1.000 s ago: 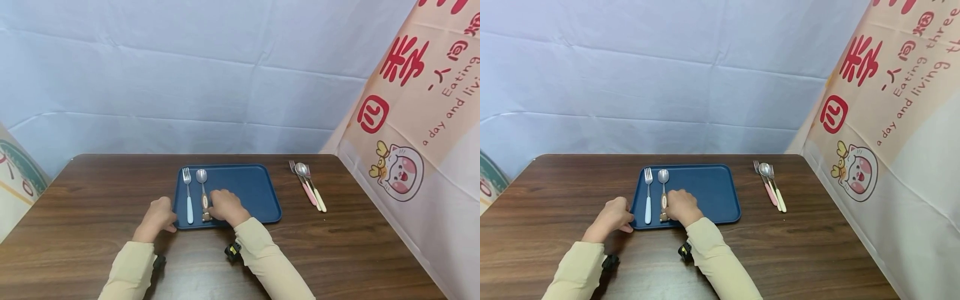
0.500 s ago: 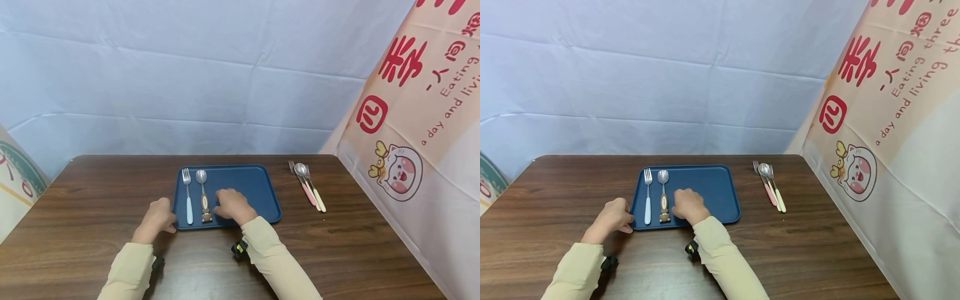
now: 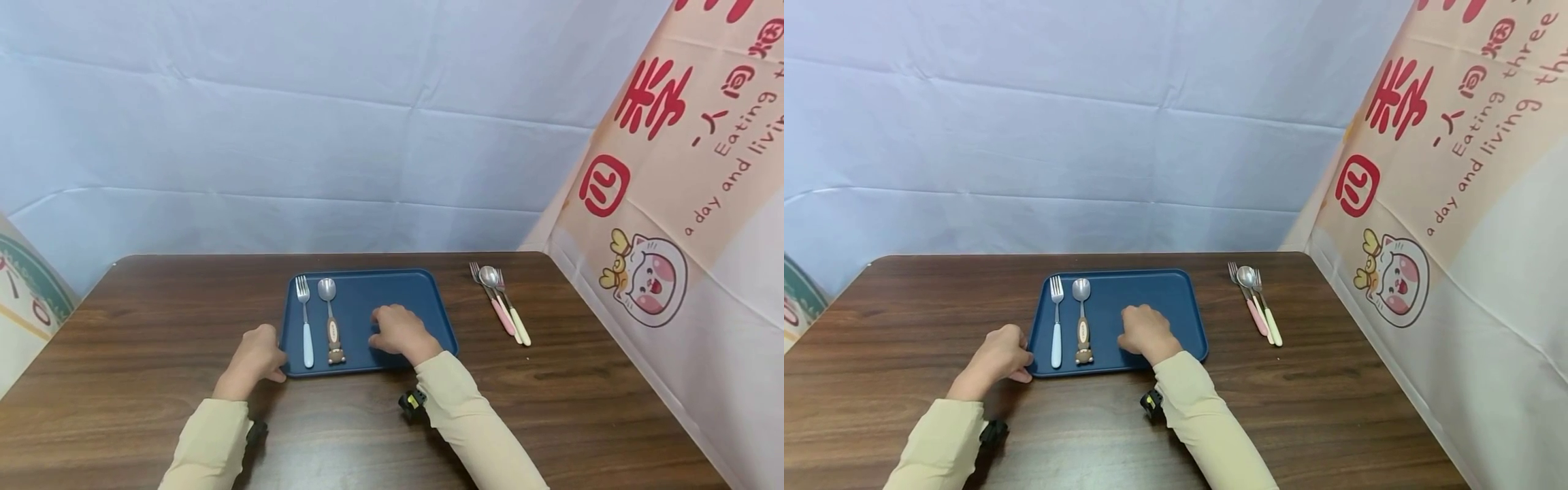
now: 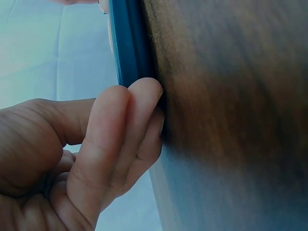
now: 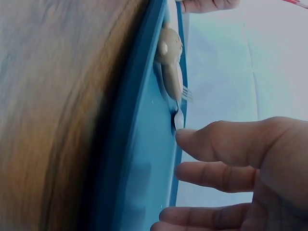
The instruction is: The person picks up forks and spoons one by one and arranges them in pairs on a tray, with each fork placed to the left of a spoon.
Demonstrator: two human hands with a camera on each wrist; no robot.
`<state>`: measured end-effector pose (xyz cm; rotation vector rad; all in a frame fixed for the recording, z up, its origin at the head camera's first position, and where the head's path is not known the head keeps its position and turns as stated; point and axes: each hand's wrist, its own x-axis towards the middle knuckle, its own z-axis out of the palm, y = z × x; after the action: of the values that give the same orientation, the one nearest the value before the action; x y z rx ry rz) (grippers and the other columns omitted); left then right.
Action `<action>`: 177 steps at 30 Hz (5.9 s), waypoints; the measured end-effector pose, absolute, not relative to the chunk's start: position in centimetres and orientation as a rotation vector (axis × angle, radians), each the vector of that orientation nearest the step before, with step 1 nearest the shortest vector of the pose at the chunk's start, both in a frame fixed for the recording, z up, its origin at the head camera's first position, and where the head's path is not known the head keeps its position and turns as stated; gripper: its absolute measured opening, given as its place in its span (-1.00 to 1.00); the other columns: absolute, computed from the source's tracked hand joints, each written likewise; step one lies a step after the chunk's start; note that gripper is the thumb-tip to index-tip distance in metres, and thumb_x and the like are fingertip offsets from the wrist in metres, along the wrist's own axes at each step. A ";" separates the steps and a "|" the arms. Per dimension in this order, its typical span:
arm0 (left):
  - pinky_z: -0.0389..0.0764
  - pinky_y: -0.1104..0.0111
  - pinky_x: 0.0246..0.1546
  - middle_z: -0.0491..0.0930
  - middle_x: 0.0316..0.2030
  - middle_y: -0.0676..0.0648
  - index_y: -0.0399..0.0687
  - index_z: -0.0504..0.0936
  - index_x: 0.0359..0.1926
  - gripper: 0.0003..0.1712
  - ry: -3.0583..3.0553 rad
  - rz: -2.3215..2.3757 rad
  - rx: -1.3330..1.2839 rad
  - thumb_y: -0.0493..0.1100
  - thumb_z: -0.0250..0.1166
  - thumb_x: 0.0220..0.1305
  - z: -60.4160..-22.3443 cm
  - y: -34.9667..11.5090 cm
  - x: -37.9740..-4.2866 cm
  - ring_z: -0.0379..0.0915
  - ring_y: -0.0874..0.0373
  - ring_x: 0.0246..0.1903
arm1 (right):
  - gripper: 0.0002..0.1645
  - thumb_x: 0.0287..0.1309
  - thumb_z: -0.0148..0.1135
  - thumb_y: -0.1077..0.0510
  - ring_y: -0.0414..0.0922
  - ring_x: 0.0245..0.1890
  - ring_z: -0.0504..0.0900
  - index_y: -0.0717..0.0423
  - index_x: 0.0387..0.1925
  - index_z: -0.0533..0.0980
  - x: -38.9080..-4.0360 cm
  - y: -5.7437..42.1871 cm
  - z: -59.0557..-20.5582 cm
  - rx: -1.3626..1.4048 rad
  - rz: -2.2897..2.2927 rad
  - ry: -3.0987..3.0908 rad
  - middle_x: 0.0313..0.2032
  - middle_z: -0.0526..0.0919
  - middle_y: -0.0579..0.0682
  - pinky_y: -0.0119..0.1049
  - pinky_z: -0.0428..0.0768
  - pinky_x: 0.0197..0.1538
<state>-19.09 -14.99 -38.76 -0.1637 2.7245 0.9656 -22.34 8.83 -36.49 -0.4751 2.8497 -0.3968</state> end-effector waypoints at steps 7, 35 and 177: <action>0.55 0.34 -0.58 0.45 -0.57 -0.21 -0.46 0.38 -0.35 -0.84 2.724 0.965 -0.169 -0.48 0.17 0.00 -38.7 -14.9 -19.1 0.54 0.16 -0.73 | -0.50 0.11 0.28 0.08 0.06 -0.03 0.52 0.17 0.09 0.47 -22.4 10.4 -36.0 -0.431 -0.413 2.843 0.01 0.53 0.10 -0.07 0.51 -0.11; 0.56 0.34 -0.58 0.45 -0.57 -0.22 -0.51 0.39 -0.29 -0.79 2.723 0.961 -0.177 -0.49 0.17 0.00 -38.8 -14.9 -19.2 0.54 0.15 -0.73 | -0.49 0.09 0.23 0.13 0.10 -0.05 0.53 0.25 0.08 0.46 -23.2 16.7 -36.1 -0.235 -0.413 2.931 0.01 0.53 0.17 -0.01 0.50 -0.13; 0.51 0.38 -0.61 0.48 -0.68 -0.18 -0.51 0.43 -0.33 -0.84 2.734 0.902 -0.113 -0.50 0.12 -0.02 -38.6 -14.8 -19.5 0.52 0.16 -0.77 | -0.80 0.02 0.20 0.35 -0.12 -0.36 0.51 0.27 -0.25 0.58 -22.8 16.9 -36.8 -0.196 -0.714 2.937 -0.40 0.58 -0.01 -0.22 0.50 -0.25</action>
<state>-19.51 -14.78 -38.61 -0.1135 2.7338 0.9021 -22.81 16.93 -36.83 -0.1961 2.9366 -0.7136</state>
